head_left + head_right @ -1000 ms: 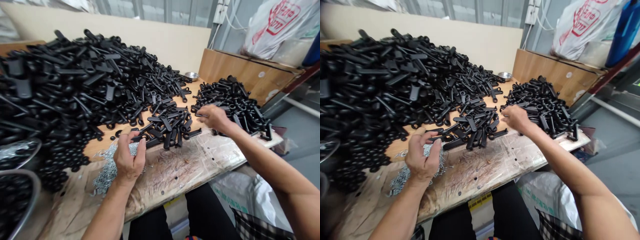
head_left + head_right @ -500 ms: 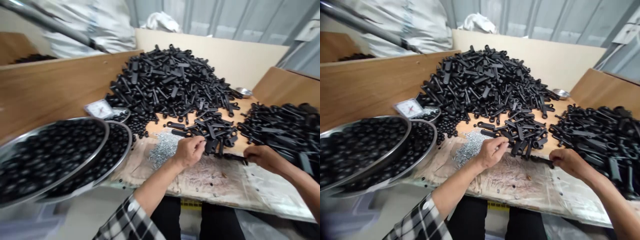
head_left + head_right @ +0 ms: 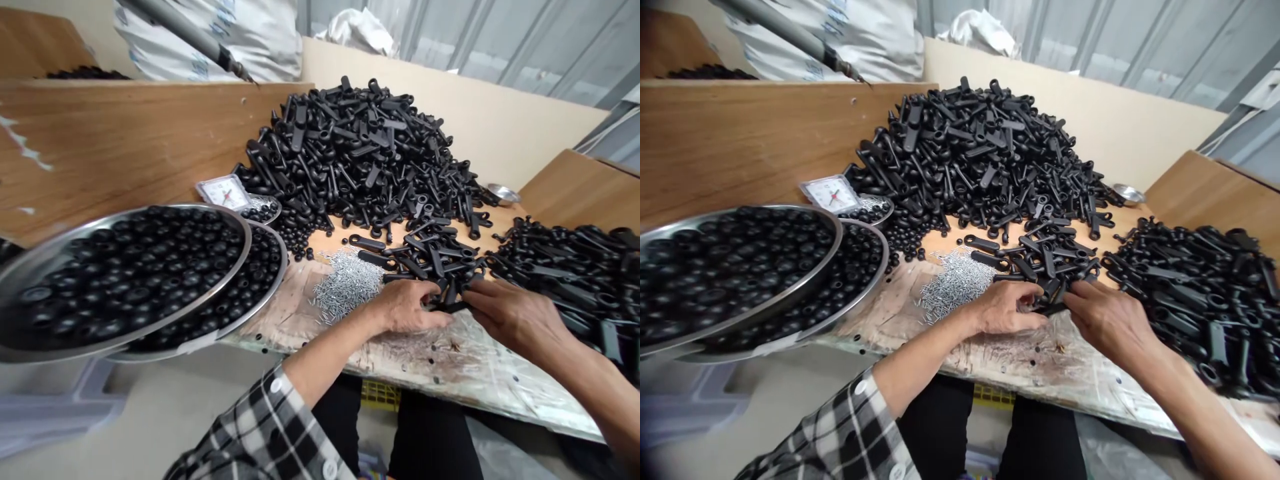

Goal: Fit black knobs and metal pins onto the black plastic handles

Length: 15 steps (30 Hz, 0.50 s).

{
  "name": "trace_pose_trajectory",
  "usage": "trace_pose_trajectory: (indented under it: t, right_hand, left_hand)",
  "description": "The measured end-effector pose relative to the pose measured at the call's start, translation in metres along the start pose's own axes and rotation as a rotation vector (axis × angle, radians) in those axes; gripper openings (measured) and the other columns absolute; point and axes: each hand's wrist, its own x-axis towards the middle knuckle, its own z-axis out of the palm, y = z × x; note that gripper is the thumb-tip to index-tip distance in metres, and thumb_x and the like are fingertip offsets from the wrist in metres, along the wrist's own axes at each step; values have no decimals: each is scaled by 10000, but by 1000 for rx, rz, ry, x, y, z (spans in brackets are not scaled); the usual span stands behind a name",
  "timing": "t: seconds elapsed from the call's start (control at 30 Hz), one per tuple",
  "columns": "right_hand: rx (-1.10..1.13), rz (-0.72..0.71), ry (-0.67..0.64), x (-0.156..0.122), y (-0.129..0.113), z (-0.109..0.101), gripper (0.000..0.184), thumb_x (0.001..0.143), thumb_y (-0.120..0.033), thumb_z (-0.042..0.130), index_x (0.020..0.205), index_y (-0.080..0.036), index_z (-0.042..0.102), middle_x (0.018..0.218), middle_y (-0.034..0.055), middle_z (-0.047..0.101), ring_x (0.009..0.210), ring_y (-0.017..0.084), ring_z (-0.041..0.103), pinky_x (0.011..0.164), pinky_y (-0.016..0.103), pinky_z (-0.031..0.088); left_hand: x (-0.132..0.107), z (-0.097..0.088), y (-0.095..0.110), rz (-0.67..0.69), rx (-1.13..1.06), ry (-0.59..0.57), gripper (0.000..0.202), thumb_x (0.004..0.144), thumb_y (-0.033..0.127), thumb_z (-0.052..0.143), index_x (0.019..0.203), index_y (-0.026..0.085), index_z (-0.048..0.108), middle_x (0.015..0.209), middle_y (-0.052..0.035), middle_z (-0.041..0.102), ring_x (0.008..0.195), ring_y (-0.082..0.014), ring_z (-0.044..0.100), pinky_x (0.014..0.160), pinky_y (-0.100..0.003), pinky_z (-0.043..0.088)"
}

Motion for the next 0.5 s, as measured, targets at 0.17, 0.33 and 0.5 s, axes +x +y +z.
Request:
trace_pose_trajectory:
  t: [0.17,0.33,0.5]
  right_hand:
    - [48,-197,159,59,-45,-40,212,808,-106,429,758,-208,608,797,54,589,732,164,511,576,275,369]
    - [446,7,549,81,-52,-30,234,846,-209,447,1030,-218,592,1083,75,568,949,186,532,772,306,435]
    - [621,65,294,83,-45,0,174,821,-193,468,872,-182,633,848,41,629,796,154,573,697,266,430]
  left_hand:
    - [6,-2,-8,-166,-316,120,37,591,134,531,581,163,508,535,29,499,515,-103,452,481,-232,336]
    - [11,-21,-10,-207,-651,475,58,688,176,477,634,162,492,443,72,379,383,-54,341,395,-194,270]
    - [3,-36,0,-104,-724,729,184,752,294,526,614,173,520,415,78,362,380,-48,322,401,-204,261]
